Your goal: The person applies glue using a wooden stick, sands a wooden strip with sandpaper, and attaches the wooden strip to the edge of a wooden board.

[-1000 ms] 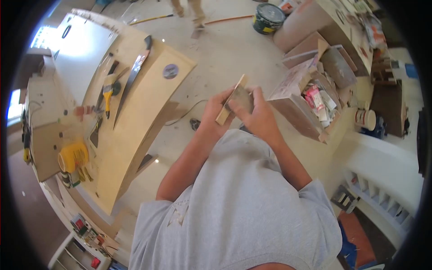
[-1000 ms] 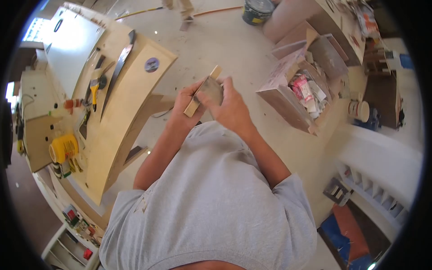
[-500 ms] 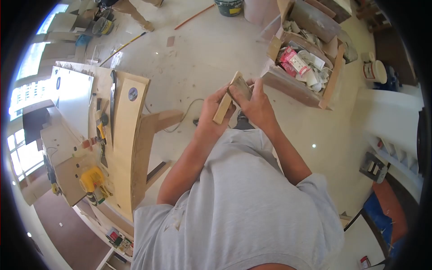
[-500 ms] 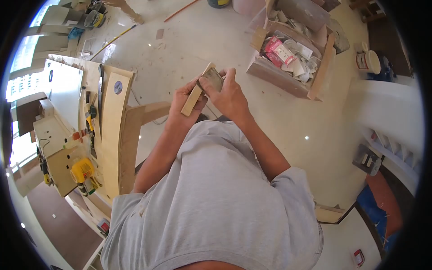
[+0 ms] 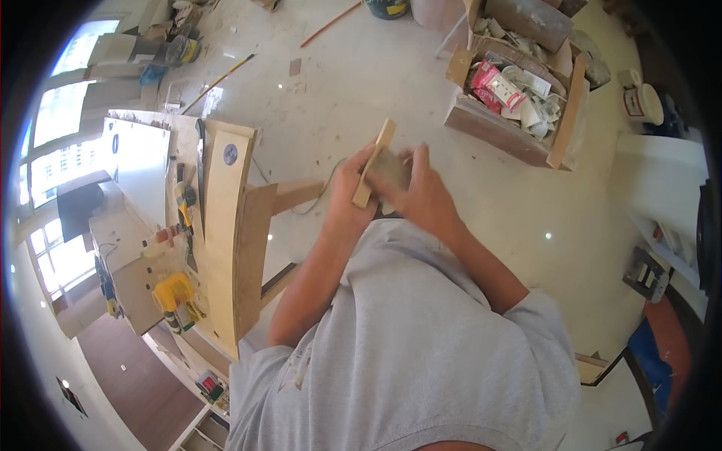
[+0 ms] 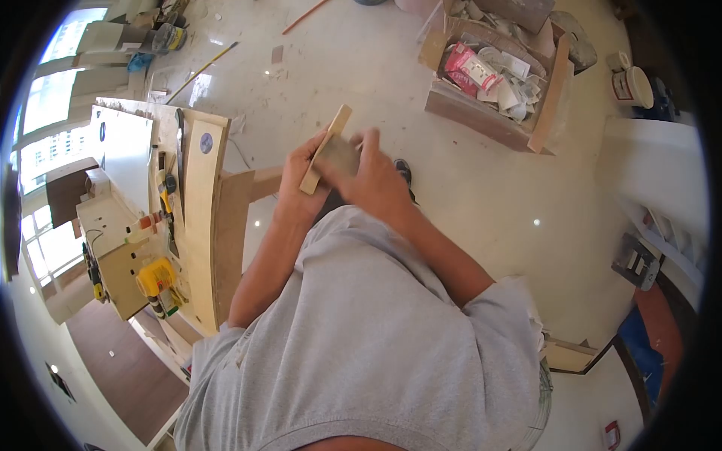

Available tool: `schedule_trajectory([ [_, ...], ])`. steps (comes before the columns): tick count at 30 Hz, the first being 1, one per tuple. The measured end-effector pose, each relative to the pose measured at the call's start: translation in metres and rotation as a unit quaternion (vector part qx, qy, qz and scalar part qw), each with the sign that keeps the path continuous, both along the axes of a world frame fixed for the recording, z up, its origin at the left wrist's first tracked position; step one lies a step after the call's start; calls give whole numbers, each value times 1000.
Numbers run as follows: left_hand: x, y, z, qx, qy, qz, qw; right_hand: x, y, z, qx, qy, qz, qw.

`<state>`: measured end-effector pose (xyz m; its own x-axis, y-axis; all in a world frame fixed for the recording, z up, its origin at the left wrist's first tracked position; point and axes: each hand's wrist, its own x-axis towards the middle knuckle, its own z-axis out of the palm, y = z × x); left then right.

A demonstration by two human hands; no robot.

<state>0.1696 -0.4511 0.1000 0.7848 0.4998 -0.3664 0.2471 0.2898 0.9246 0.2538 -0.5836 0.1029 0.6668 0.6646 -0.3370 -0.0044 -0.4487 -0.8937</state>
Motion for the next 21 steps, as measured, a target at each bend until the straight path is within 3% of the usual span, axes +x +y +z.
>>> schedule_trajectory([
  [2,-7,2,11,35,70,-45,996,18,9,-22,-22,51,-51,997],
  [4,-8,3,12,3,77,-23,997,7,5,-17,-3,30,-28,999],
  [7,-7,-6,8,-157,21,92,983,-31,-8,-3,90,-48,16,995],
  [9,-3,-6,14,-263,13,144,954,-2,3,-11,19,27,-6,999],
  [10,-9,-8,14,-99,34,62,993,7,5,-12,-18,66,-18,997],
  [11,-19,-9,12,68,55,-22,996,7,3,-5,-26,80,-14,996],
  [13,-18,-6,6,114,45,-28,992,6,0,15,-36,103,-12,994],
  [14,-15,-10,1,-16,19,53,998,-7,-3,12,14,59,1,998],
  [16,-13,-15,4,-162,-3,132,978,-32,-11,-1,110,-32,28,993],
  [17,-11,-16,14,-177,0,128,976,-21,-9,-2,62,-62,51,995],
  [21,-25,-8,1,-163,-39,60,984,27,12,-26,20,59,-66,996],
])
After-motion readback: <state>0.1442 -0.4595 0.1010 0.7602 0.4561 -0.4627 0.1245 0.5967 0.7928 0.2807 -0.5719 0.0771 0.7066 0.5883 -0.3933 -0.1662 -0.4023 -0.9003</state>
